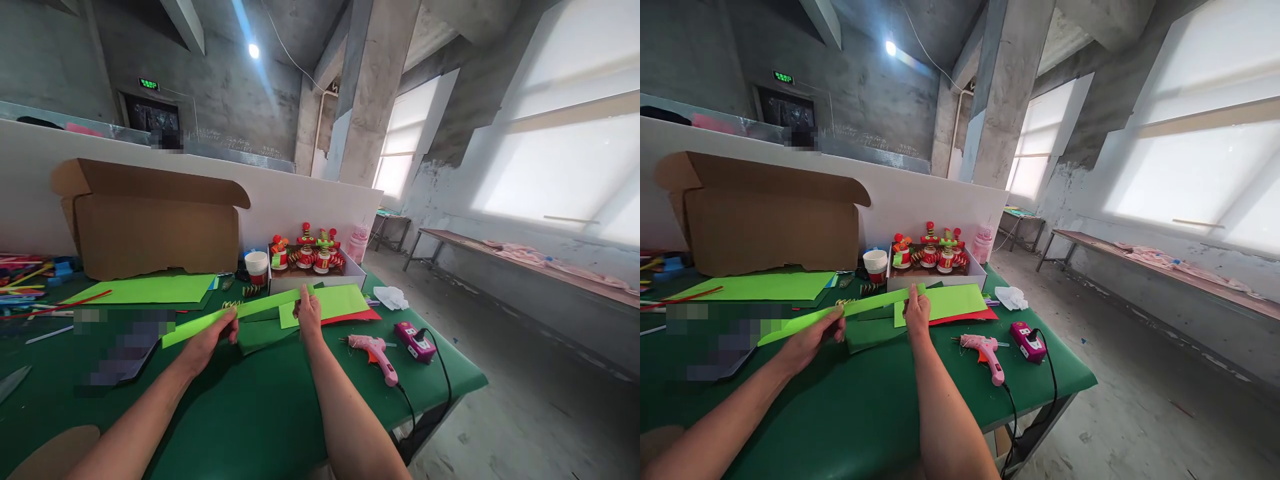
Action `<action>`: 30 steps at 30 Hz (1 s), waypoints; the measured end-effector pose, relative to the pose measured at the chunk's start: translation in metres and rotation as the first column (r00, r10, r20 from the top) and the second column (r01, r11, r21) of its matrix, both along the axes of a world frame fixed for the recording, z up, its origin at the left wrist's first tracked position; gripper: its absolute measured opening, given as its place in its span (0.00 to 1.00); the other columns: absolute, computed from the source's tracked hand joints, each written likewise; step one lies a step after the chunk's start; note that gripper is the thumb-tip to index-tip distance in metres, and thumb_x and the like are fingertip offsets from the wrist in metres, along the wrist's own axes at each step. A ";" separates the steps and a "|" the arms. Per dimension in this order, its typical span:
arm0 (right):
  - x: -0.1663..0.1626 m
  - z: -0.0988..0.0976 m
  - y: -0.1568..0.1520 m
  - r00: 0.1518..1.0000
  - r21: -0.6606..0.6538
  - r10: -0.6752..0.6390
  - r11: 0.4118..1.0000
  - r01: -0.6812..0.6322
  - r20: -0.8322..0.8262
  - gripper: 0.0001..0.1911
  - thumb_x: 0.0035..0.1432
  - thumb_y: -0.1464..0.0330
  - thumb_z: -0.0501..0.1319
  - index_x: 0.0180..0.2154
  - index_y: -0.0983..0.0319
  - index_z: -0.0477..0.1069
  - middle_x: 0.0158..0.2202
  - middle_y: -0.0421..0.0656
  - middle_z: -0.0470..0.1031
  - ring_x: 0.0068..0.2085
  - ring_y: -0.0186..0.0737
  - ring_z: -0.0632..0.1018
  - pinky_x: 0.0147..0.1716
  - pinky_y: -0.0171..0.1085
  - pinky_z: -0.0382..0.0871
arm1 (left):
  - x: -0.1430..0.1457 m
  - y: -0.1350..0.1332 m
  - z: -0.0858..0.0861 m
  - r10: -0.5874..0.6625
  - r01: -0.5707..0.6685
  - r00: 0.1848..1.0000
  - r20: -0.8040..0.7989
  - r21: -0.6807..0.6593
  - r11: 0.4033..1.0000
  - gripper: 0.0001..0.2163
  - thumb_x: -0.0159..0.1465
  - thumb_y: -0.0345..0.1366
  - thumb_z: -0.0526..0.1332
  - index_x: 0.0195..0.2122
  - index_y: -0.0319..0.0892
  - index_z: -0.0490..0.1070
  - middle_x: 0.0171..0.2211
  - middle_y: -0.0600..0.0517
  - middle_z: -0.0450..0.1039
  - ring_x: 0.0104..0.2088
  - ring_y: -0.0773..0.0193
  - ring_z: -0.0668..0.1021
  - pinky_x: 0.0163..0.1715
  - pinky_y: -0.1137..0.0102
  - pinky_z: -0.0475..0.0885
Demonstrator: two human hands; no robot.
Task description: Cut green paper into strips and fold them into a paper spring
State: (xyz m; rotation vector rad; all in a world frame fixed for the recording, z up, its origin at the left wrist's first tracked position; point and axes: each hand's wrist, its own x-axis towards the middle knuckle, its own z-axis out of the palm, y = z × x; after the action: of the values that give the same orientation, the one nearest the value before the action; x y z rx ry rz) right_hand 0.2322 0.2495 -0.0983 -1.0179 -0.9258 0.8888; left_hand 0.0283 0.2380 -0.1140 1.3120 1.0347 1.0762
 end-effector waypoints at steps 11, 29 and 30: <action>-0.012 0.004 -0.009 0.965 0.037 0.218 0.976 -0.215 -0.148 0.30 0.51 0.38 0.57 0.27 0.60 0.72 0.21 0.39 0.72 0.22 0.34 0.70 0.24 0.34 0.65 | 0.006 -0.003 0.008 0.079 -0.080 0.993 0.085 0.007 0.997 0.27 0.48 0.67 0.61 0.19 0.44 0.68 0.15 0.55 0.65 0.21 0.65 0.69 0.27 0.67 0.69; -0.013 -0.004 -0.004 0.859 0.047 0.285 0.955 -0.294 -0.424 0.15 0.57 0.54 0.64 0.36 0.59 0.77 0.41 0.44 0.82 0.41 0.40 0.80 0.42 0.39 0.74 | 0.016 -0.003 0.007 0.210 -0.227 0.964 0.165 0.093 0.969 0.26 0.51 0.64 0.61 0.20 0.42 0.69 0.14 0.55 0.66 0.18 0.67 0.68 0.23 0.70 0.66; -0.012 -0.004 -0.003 0.859 0.052 0.275 0.958 -0.281 -0.432 0.15 0.57 0.54 0.64 0.35 0.59 0.76 0.40 0.44 0.82 0.41 0.40 0.80 0.42 0.39 0.74 | 0.017 -0.003 0.007 0.203 -0.220 0.966 0.162 0.098 0.970 0.26 0.51 0.63 0.61 0.20 0.42 0.68 0.14 0.55 0.66 0.18 0.67 0.68 0.22 0.70 0.65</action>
State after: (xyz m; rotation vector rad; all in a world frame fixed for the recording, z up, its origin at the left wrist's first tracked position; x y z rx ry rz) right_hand 0.2198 0.2465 -0.1021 -0.6572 -0.6900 1.3070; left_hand 0.0451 0.2350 -0.1073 1.2086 1.0275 1.3939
